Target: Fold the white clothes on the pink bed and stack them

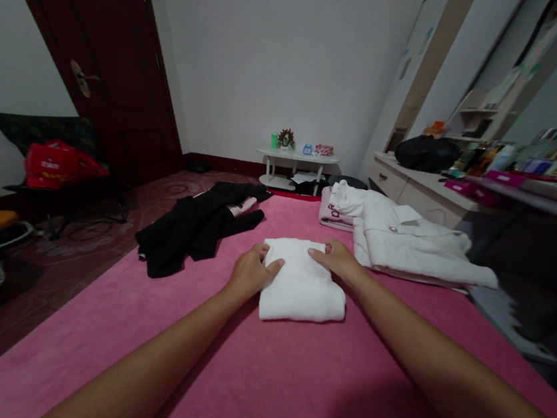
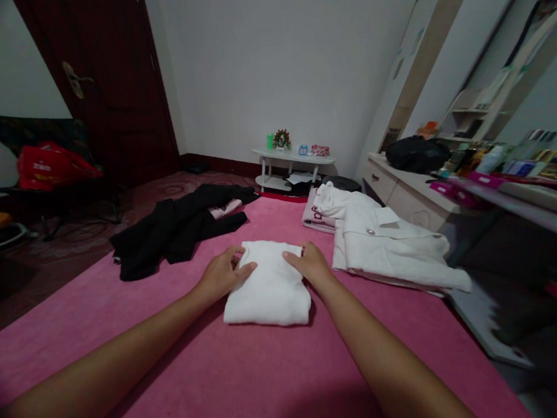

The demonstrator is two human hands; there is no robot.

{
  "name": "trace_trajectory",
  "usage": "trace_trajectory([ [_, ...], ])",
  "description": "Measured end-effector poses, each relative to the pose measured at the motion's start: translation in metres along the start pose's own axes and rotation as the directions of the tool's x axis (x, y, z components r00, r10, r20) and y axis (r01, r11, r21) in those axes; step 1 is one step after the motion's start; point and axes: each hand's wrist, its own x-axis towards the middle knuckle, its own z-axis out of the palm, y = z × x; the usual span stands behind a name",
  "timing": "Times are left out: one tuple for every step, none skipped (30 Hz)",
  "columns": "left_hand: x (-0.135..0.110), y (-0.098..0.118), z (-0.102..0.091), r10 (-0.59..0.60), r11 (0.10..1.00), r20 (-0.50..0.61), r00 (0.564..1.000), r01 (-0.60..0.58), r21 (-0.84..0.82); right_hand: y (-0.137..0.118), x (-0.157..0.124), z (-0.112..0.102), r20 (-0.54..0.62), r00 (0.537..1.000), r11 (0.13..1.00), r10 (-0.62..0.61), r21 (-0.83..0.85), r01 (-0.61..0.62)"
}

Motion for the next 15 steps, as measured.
trace_trajectory([
  [-0.002, 0.003, 0.0, 0.017, 1.0, 0.011, 1.0, -0.017, -0.014, -0.004, 0.003, 0.005, -0.024, 1.0, 1.0, 0.007, -0.007, -0.007],
  [-0.005, 0.005, 0.0, 0.034, 0.999, 0.026, 0.999, -0.033, -0.036, -0.007, 0.004, 0.01, -0.06, 0.998, 1.0, 0.011, -0.024, -0.012],
  [-0.007, 0.006, 0.0, 0.046, 0.997, 0.045, 0.998, -0.043, -0.068, -0.01, 0.005, 0.014, -0.092, 0.996, 0.999, 0.016, -0.039, -0.019],
  [-0.009, 0.005, 0.001, 0.055, 0.993, 0.068, 0.996, -0.047, -0.107, -0.013, 0.005, 0.017, -0.095, 0.995, 0.999, 0.027, -0.036, -0.031],
  [-0.011, 0.004, 0.001, 0.063, 0.988, 0.093, 0.994, -0.049, -0.146, -0.015, 0.003, 0.019, -0.065, 0.997, 0.998, 0.05, -0.021, -0.051],
  [-0.014, 0.003, 0.001, 0.073, 0.982, 0.118, 0.99, -0.05, -0.183, -0.017, 0.002, 0.02, 0.002, 0.996, 0.996, 0.087, 0.003, -0.087],
  [-0.018, 0.002, 0.002, 0.084, 0.975, 0.144, 0.986, -0.052, -0.215, -0.018, 0.0, 0.021, 0.086, 0.988, 0.99, 0.13, 0.037, -0.134],
  [-0.021, 0.002, 0.002, 0.095, 0.969, 0.169, 0.981, -0.052, -0.241, -0.02, -0.003, 0.021, 0.159, 0.973, 0.98, 0.169, 0.08, -0.183],
  [-0.025, 0.003, 0.002, 0.104, 0.962, 0.195, 0.975, -0.049, -0.268, -0.021, -0.005, 0.02, 0.204, 0.96, 0.966, 0.194, 0.131, -0.223],
  [-0.027, 0.006, 0.0, 0.106, 0.952, 0.227, 0.968, -0.033, -0.305, -0.023, -0.008, 0.018, 0.208, 0.957, 0.952, 0.201, 0.19, -0.241],
  [-0.029, 0.01, -0.004, 0.095, 0.936, 0.27, 0.958, 0.006, -0.353, -0.026, -0.012, 0.016, 0.175, 0.964, 0.938, 0.199, 0.252, -0.239],
  [-0.028, 0.016, -0.01, 0.078, 0.915, 0.32, 0.944, 0.06, -0.399, -0.03, -0.016, 0.014, 0.118, 0.975, 0.923, 0.19, 0.317, -0.218],
  [-0.025, 0.023, -0.019, 0.059, 0.894, 0.372, 0.926, 0.117, -0.433, -0.035, -0.022, 0.013, 0.055, 0.982, 0.907, 0.182, 0.377, -0.189],
  [-0.019, 0.03, -0.03, 0.041, 0.876, 0.407, 0.912, 0.163, -0.455, -0.041, -0.03, 0.011, -0.002, 0.984, 0.888, 0.18, 0.43, -0.162],
  [-0.009, 0.037, -0.042, 0.029, 0.87, 0.441, 0.897, 0.195, -0.453, -0.047, -0.04, 0.009, -0.046, 0.983, 0.871, 0.179, 0.472, -0.137],
])
